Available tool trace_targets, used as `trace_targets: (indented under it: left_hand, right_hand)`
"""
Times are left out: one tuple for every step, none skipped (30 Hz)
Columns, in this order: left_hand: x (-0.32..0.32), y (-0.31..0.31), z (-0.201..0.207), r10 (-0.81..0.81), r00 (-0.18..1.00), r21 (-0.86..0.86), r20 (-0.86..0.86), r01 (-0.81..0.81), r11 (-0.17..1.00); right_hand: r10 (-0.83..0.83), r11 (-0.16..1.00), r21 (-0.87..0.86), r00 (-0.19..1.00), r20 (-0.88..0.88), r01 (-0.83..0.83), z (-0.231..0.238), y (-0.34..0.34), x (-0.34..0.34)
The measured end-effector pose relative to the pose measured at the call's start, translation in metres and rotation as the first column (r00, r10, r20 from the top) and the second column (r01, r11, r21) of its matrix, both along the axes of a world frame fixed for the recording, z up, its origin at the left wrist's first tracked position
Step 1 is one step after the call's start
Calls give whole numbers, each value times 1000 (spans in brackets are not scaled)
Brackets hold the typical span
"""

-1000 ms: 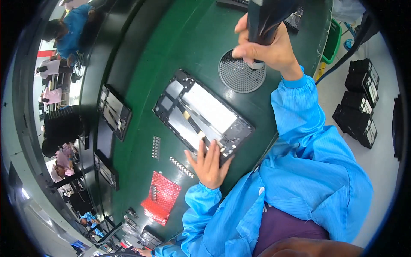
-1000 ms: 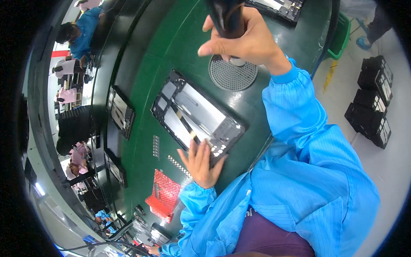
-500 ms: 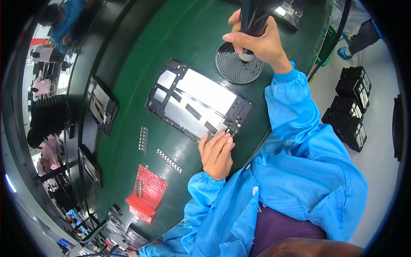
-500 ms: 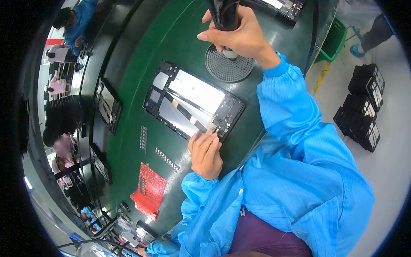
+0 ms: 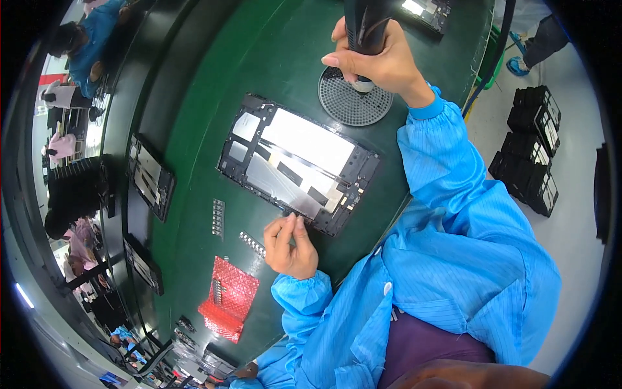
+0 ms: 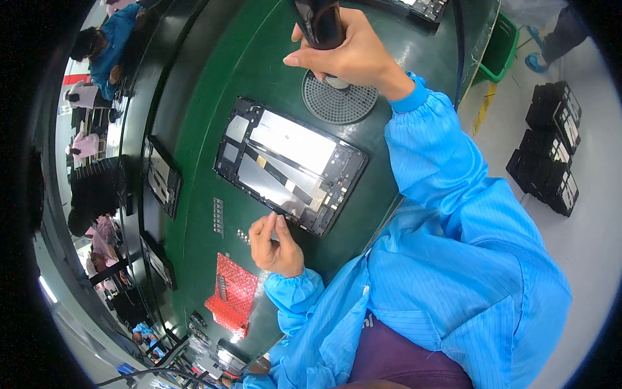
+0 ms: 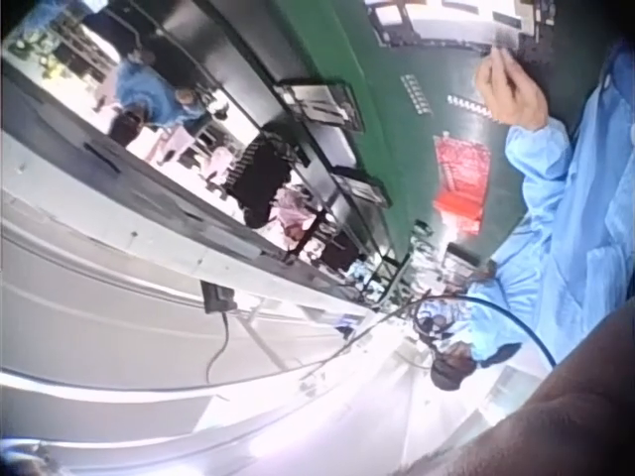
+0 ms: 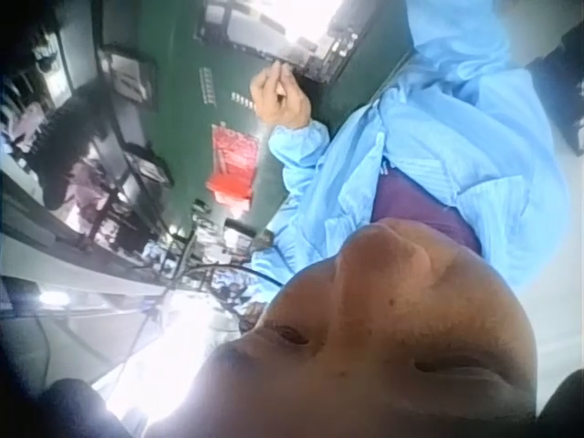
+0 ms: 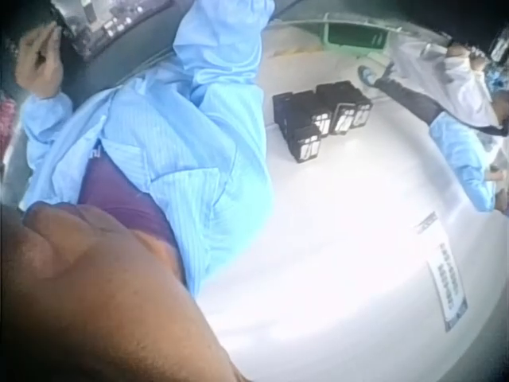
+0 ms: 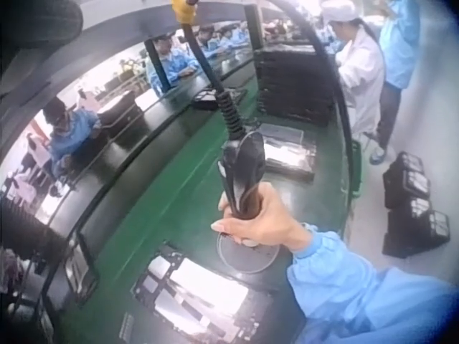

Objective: Assembling a tablet or screen housing by installing screws using an electric screwdriver on a factory line.

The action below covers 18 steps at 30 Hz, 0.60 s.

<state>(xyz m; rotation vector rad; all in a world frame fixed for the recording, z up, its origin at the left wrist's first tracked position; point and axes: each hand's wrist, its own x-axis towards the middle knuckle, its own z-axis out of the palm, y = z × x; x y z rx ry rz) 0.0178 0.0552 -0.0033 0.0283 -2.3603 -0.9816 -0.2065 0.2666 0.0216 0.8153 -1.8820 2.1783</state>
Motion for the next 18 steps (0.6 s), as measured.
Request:
trace_targets:
  left_hand:
    - [3, -3, -2, 55, 998, 58, 30, -57, 997]
    - [6, -6, -4, 109, 992, 113, 63, -116, 987]
    - [10, -7, -6, 128, 989, 262, 78, -144, 954]
    - [11, -9, -8, 135, 988, 260, 80, -152, 954]
    - [11, -13, -9, 135, 988, 337, 80, -154, 929]
    - [11, -18, -9, 140, 987, 411, 78, -160, 897]
    - [11, -26, -10, 140, 985, 360, 103, -168, 918]
    - [10, -30, -11, 179, 978, 350, 107, -206, 914]
    - [6, -33, -13, 150, 978, 458, 147, -201, 866]
    - [7, -41, -13, 133, 975, 555, 179, -212, 804]
    - [7, -45, -9, 125, 957, 619, 263, -267, 739]
    - [1, -42, -6, 79, 939, 687, 335, -301, 661]
    - [-2, -43, -4, 69, 938, 735, 341, -311, 603]
    - [-2, -46, -4, 107, 934, 733, 340, -335, 592]
    - [-2, -48, -3, 59, 936, 751, 347, -315, 581]
    - [-3, -51, -2, 3, 937, 770, 350, -289, 568]
    - [-5, -52, -1, -36, 936, 791, 350, -274, 547]
    - [-8, -54, 0, -19, 939, 796, 344, -280, 537]
  right_hand:
    - [7, 1000, 12, 1000, -1, -7, 1, -1, 0]
    - [7, 1000, 8, 1000, 1, -7, 3, -2, 0]
    - [6, 1000, 9, 1000, -4, -6, 4, -3, 0]
    - [10, 1000, 12, 1000, -9, -10, 4, -5, 0]
    - [21, 1000, 9, 1000, -6, -21, 4, -6, 0]
    - [-5, 999, 33, 999, 34, 4, 5, -7, 2]
    - [-21, 998, 61, 997, 74, 17, 8, -11, 5]
    - [11, 998, -64, 944, 331, 11, 31, -14, 16]
    - [38, 989, -147, 951, 308, 8, 27, -12, 15]
    - [6, 993, -118, 969, 247, 24, 26, -11, 15]
    - [-96, 990, -83, 975, 200, 114, 32, -16, 19]
    - [-223, 972, -44, 965, 140, 231, 38, -8, 24]
    - [-20, 993, -115, 992, -121, 6, 27, 2, 11]
    - [-15, 997, -79, 991, -136, 4, 29, 2, 11]
    - [25, 996, -84, 990, -137, -36, 29, -3, 12]
    - [58, 994, -86, 988, -141, -70, 30, -9, 13]
    - [82, 992, -81, 986, -145, -94, 31, -17, 15]
    - [106, 989, -87, 987, -120, -117, 33, -25, 17]
